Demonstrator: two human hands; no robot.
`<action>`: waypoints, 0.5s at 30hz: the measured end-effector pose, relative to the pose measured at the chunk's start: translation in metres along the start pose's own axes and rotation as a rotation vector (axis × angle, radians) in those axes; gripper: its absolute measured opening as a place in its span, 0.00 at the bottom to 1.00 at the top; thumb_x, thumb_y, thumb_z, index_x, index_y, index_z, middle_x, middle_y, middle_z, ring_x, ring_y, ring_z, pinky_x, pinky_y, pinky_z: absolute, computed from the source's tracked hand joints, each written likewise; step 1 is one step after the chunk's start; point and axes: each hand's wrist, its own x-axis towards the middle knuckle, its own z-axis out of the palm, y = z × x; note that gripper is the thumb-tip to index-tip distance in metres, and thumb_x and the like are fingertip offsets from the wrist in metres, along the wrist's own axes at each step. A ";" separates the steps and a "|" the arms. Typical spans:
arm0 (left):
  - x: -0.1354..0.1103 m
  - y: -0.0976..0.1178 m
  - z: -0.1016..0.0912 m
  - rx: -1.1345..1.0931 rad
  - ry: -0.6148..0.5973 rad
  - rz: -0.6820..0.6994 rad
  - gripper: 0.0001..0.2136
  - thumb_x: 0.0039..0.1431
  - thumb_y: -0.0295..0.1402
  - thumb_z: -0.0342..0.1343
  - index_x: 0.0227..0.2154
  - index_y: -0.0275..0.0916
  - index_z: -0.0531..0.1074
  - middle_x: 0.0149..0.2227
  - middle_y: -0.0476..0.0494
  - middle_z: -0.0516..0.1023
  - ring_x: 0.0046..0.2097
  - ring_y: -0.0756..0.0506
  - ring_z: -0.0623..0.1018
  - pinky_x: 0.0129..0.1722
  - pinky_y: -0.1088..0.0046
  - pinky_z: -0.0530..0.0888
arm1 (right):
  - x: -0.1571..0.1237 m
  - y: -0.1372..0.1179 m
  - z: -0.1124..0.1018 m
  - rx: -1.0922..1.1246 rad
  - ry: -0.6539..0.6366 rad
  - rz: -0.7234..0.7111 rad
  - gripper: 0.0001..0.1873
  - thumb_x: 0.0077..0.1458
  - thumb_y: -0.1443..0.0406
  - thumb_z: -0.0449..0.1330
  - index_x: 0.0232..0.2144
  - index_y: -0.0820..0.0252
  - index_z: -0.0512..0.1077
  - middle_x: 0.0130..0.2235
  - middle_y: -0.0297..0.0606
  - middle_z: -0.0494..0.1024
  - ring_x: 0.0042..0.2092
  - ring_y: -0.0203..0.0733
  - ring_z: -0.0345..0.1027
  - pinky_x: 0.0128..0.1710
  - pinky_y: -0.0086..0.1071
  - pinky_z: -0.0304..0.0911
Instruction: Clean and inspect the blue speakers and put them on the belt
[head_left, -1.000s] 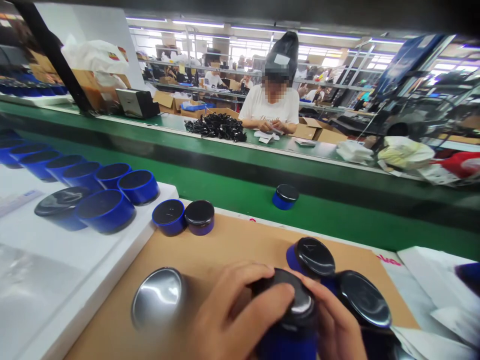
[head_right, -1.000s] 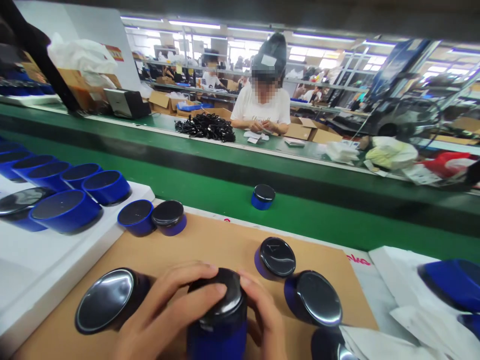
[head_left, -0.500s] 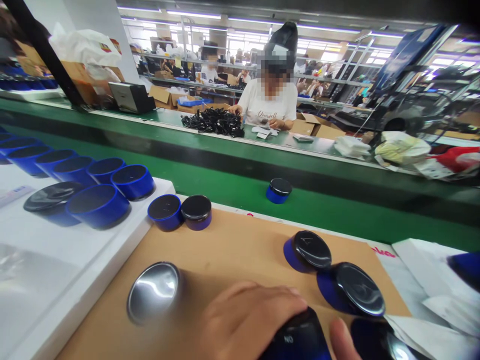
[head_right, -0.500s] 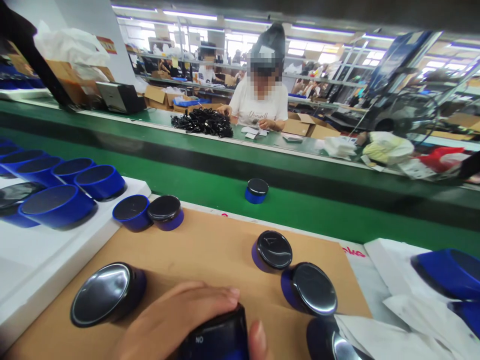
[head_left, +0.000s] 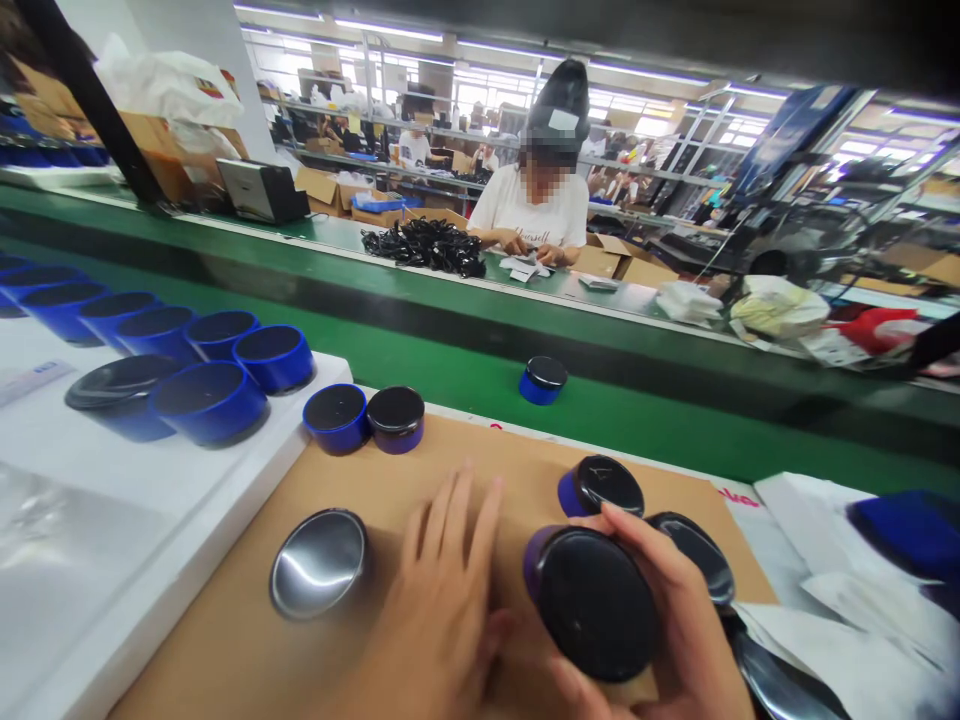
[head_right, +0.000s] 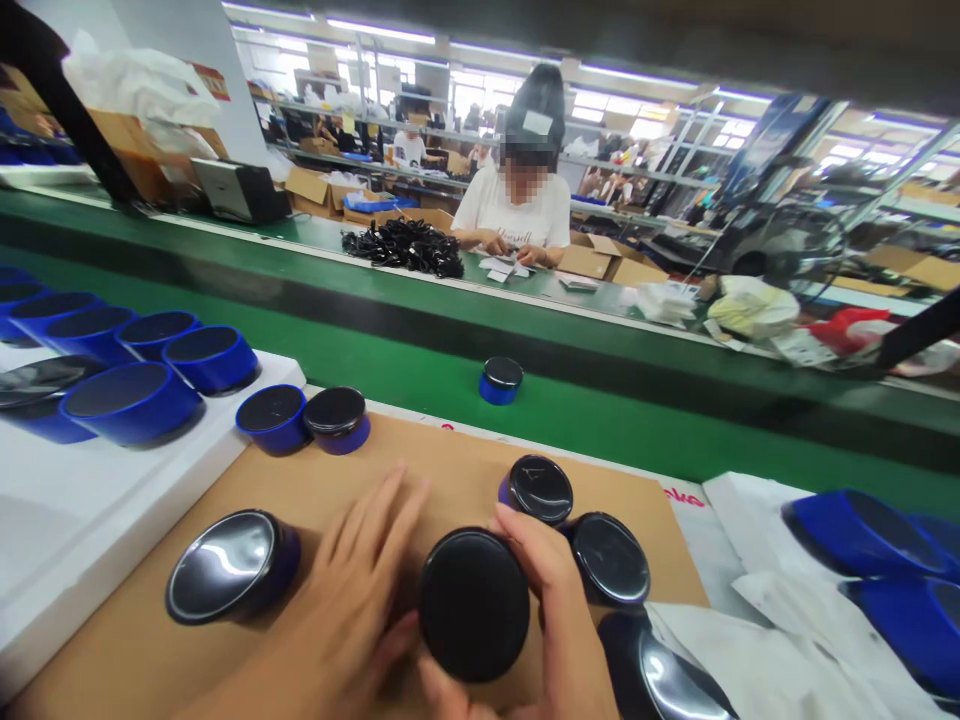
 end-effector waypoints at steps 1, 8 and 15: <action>-0.002 -0.002 0.005 0.065 -0.015 0.046 0.33 0.56 0.28 0.54 0.64 0.27 0.54 0.64 0.19 0.60 0.63 0.24 0.67 0.50 0.42 0.75 | 0.002 0.001 -0.002 -0.049 0.015 -0.056 0.30 0.55 0.56 0.62 0.58 0.47 0.59 0.55 0.34 0.66 0.55 0.43 0.63 0.57 0.29 0.57; -0.001 -0.001 0.010 0.149 -0.024 0.123 0.24 0.65 0.38 0.49 0.59 0.27 0.66 0.60 0.20 0.64 0.58 0.24 0.71 0.48 0.43 0.78 | 0.058 0.005 -0.041 -0.060 0.451 -0.009 0.31 0.49 0.53 0.67 0.52 0.54 0.63 0.50 0.44 0.70 0.50 0.53 0.71 0.51 0.45 0.67; 0.004 0.000 -0.002 0.114 -0.110 0.081 0.26 0.65 0.42 0.51 0.58 0.28 0.67 0.60 0.21 0.65 0.59 0.25 0.70 0.51 0.43 0.75 | 0.165 0.083 -0.047 -0.502 0.033 0.361 0.19 0.58 0.59 0.66 0.48 0.63 0.70 0.45 0.41 0.75 0.45 0.46 0.72 0.48 0.47 0.69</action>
